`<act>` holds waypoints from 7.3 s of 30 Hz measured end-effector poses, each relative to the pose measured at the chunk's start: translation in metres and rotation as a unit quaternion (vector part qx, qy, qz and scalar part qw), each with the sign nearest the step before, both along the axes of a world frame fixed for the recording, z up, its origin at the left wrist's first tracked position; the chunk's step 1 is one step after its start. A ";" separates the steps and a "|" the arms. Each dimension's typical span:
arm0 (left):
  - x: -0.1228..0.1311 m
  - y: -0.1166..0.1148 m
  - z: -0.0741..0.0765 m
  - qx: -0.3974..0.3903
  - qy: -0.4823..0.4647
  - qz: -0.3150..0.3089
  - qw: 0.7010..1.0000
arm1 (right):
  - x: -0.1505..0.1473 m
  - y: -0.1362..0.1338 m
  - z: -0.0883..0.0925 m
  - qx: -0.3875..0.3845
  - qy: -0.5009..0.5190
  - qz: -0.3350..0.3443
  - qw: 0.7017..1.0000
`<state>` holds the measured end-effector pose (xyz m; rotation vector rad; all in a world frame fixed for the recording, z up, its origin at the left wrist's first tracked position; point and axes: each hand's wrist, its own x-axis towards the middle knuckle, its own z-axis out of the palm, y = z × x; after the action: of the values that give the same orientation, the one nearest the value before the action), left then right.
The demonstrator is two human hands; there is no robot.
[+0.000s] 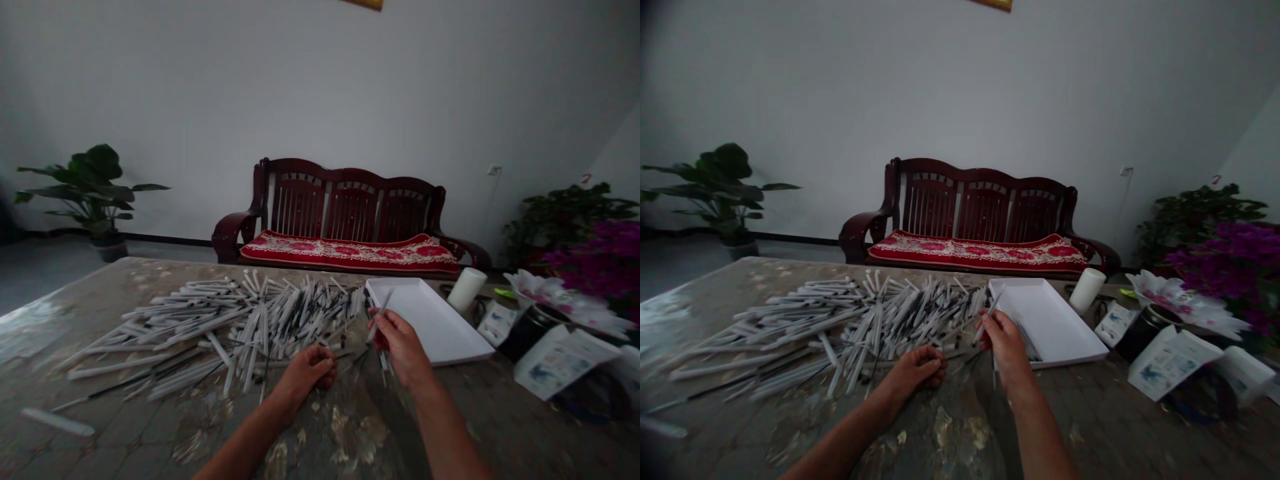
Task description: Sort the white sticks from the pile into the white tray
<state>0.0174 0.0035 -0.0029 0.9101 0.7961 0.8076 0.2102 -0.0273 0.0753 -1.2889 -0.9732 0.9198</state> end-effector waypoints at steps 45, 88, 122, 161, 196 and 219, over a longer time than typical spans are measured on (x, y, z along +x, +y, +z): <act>-0.009 -0.001 0.004 0.261 0.319 0.051 0.909 | -0.003 0.014 -0.024 -0.084 -0.592 0.115 0.793; -0.015 0.001 0.008 0.309 0.394 0.088 0.861 | -0.036 0.031 -0.026 0.162 -0.600 0.102 0.777; -0.015 0.017 0.007 -0.005 -0.023 0.294 0.956 | -0.066 0.004 -0.035 -0.019 -0.741 0.191 0.644; -0.016 0.015 0.018 -0.079 -0.152 0.307 0.936 | -0.040 0.017 -0.056 0.075 0.038 -0.047 0.995; -0.016 0.009 0.029 -0.093 -0.157 0.229 0.956 | -0.054 0.009 -0.056 0.072 0.054 -0.026 0.996; -0.026 0.015 0.034 -0.154 -0.284 0.282 0.903 | -0.061 0.012 -0.071 0.046 -0.434 0.040 0.899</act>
<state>-0.0083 0.0188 0.0313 0.1175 0.6376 1.3306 0.1496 -0.0156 0.0039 -1.6120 -1.7411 0.3081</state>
